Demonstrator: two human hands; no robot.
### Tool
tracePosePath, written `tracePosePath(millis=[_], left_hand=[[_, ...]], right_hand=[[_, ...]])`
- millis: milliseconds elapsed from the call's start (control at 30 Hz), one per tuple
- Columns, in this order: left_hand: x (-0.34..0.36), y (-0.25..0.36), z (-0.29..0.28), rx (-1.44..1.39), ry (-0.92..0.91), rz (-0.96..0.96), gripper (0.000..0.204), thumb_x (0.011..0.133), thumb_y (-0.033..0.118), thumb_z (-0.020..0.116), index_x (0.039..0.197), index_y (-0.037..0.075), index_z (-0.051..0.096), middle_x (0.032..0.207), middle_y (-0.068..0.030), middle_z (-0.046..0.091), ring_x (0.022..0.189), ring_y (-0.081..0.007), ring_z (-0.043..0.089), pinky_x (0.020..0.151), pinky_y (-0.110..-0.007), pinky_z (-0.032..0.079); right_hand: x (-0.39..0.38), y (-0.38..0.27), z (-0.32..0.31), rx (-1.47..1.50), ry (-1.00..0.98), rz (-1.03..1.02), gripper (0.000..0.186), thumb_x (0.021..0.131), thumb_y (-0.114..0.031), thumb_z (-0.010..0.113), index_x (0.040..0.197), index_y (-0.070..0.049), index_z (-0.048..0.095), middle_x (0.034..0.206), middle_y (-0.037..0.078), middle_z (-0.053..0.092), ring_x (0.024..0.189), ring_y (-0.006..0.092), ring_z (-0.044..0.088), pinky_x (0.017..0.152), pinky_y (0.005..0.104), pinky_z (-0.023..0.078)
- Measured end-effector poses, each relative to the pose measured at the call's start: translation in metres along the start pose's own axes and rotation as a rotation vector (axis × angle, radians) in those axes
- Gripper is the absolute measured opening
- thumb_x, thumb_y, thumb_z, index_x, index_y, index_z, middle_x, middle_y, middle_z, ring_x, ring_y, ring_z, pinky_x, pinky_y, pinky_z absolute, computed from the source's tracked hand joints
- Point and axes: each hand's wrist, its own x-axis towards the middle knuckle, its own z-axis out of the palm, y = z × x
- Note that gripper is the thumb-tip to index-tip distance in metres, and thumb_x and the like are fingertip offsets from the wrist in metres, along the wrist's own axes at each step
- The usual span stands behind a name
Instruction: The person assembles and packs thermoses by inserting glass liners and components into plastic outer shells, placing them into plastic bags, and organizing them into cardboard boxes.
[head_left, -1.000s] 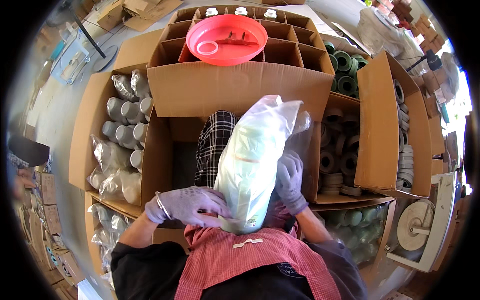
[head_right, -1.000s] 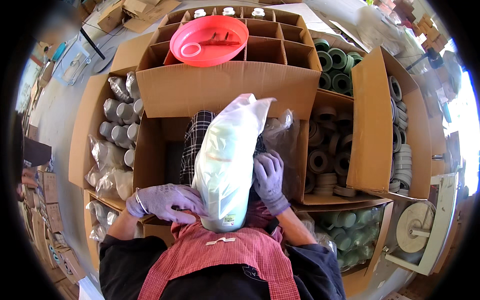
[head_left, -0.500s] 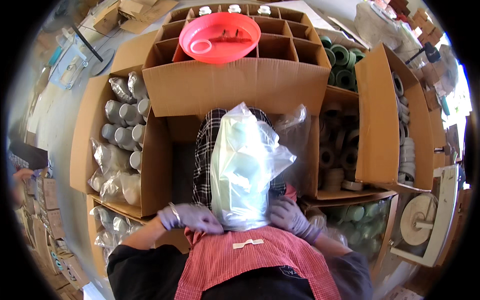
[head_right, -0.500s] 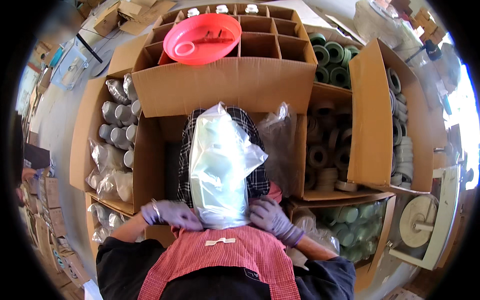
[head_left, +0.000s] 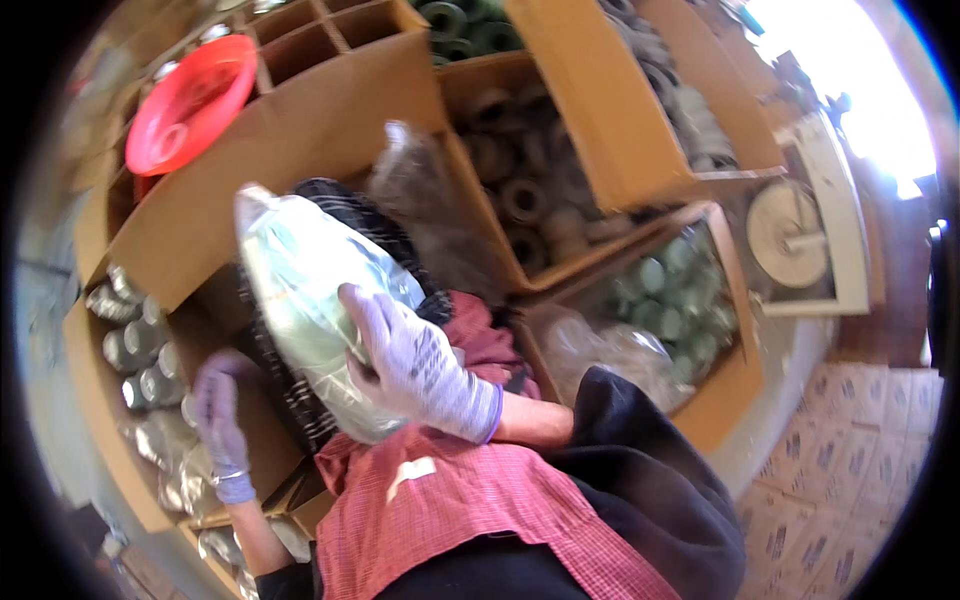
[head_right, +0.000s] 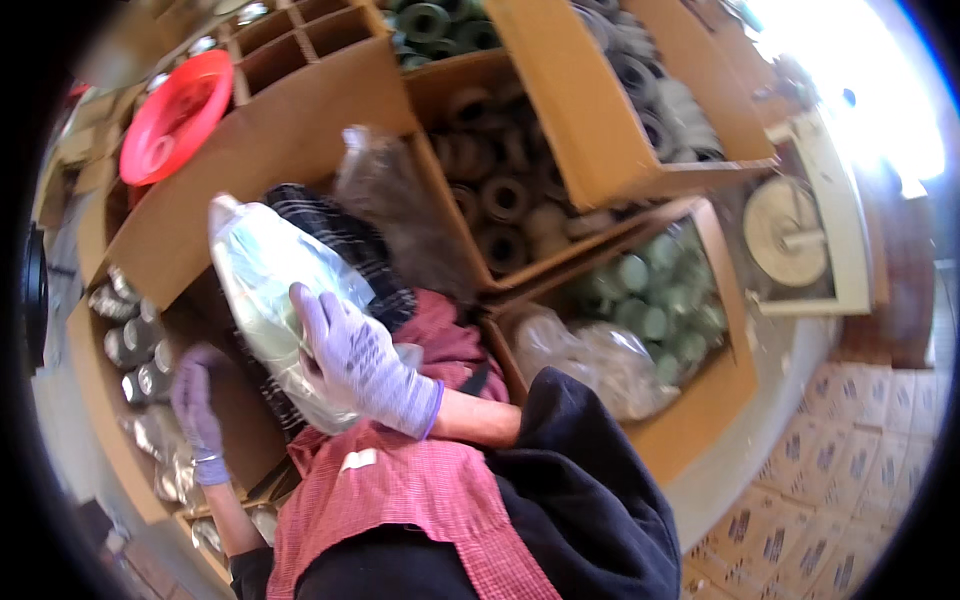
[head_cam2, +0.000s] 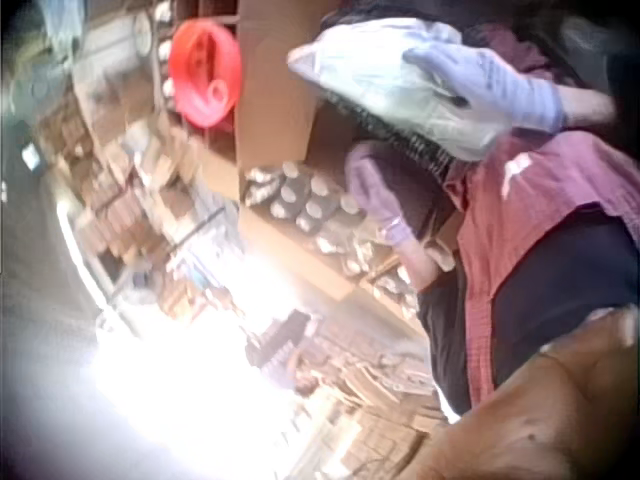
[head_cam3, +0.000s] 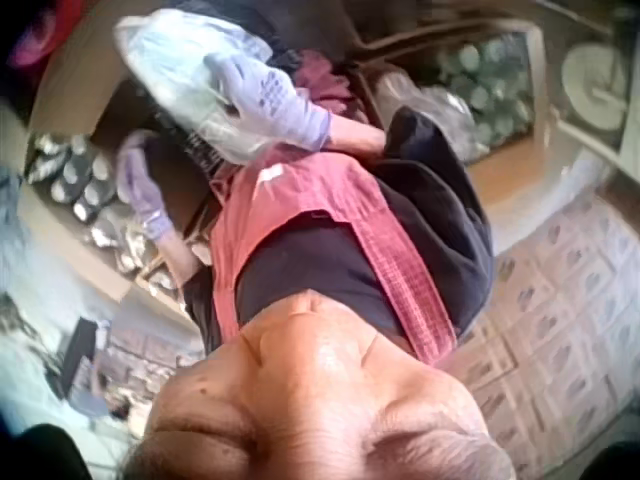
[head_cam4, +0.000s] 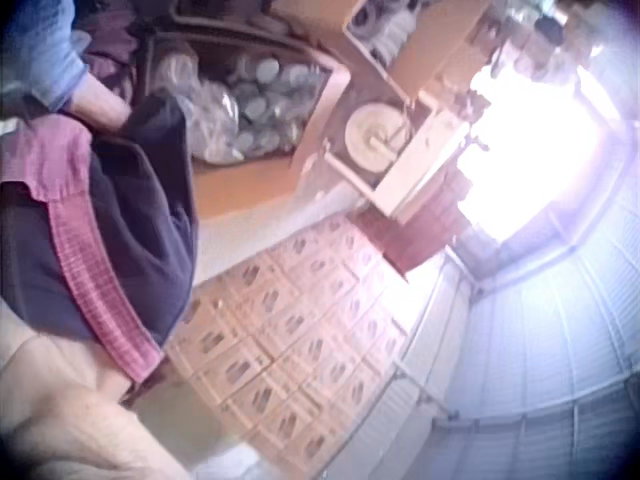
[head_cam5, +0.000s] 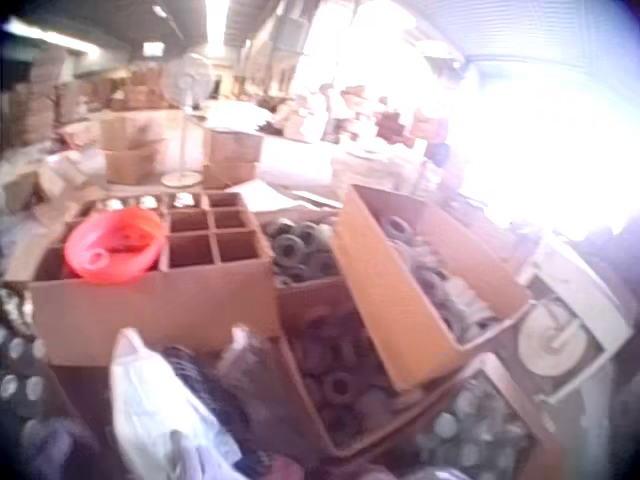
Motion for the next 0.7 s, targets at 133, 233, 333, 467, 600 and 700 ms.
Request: tracePosePath(millis=[133,233,333,467,600,700], left_hand=[[0.086,0.107,0.048,-0.828,0.221,-0.445,0.125,0.074,0.052,0.076,0.156,0.008,-0.007,0.160,-0.0164,0.013,0.140,-0.0306,0.028,0.116,-0.044,0.023],[0.051,0.124,0.077,-0.618,0.039,-0.184,0.133,0.073,0.067,0.073,0.153,0.005,-0.014,0.157,-0.0321,-0.001,0.146,-0.0410,0.012,0.115,-0.049,0.022],[0.043,0.115,0.083,-0.363,0.009,0.199,0.117,0.083,0.063,0.065,0.152,-0.001,-0.004,0.154,-0.0365,0.008,0.141,-0.0485,0.024,0.112,-0.050,0.030],[0.080,0.110,0.082,-0.614,-0.168,0.212,0.099,0.087,0.059,0.062,0.150,-0.004,0.019,0.150,-0.0332,0.028,0.134,-0.0457,0.039,0.109,-0.047,0.037],[0.170,0.174,0.094,-0.946,-0.233,0.076,0.062,0.090,0.031,0.061,0.138,-0.005,0.044,0.131,-0.0219,0.056,0.120,-0.0322,0.056,0.105,-0.039,0.041],[0.216,0.233,0.131,-1.095,-0.283,0.254,0.054,0.089,0.014,0.066,0.138,-0.002,0.046,0.135,-0.0196,0.053,0.123,-0.0310,0.054,0.105,-0.037,0.040]], right_hand=[[-0.009,0.036,-0.035,0.108,0.111,0.156,0.064,0.077,-0.006,0.067,0.135,0.002,0.039,0.114,0.023,0.055,0.109,0.0384,0.057,0.094,0.0398,0.046],[-0.011,0.042,-0.054,0.056,0.271,0.189,0.053,0.077,-0.006,0.063,0.128,0.001,0.046,0.106,0.024,0.056,0.100,0.0375,0.060,0.088,0.0402,0.048],[-0.026,0.059,-0.082,0.252,0.135,0.368,0.033,0.078,-0.007,0.056,0.110,0.001,0.054,0.086,0.024,0.054,0.078,0.0304,0.060,0.074,0.0373,0.049],[-0.101,0.076,-0.130,0.381,0.150,0.653,0.038,0.083,-0.011,0.057,0.118,0.003,0.056,0.095,0.009,0.065,0.082,0.0186,0.060,0.075,0.0298,0.050],[-0.190,0.087,-0.168,0.781,0.586,0.966,0.037,0.085,-0.009,0.053,0.120,0.001,0.060,0.101,0.005,0.065,0.087,0.0159,0.063,0.075,0.0295,0.054],[-0.238,0.108,-0.177,0.669,1.044,0.863,0.039,0.083,-0.007,0.050,0.121,-0.001,0.056,0.100,0.006,0.063,0.084,0.0157,0.062,0.073,0.0296,0.055]])
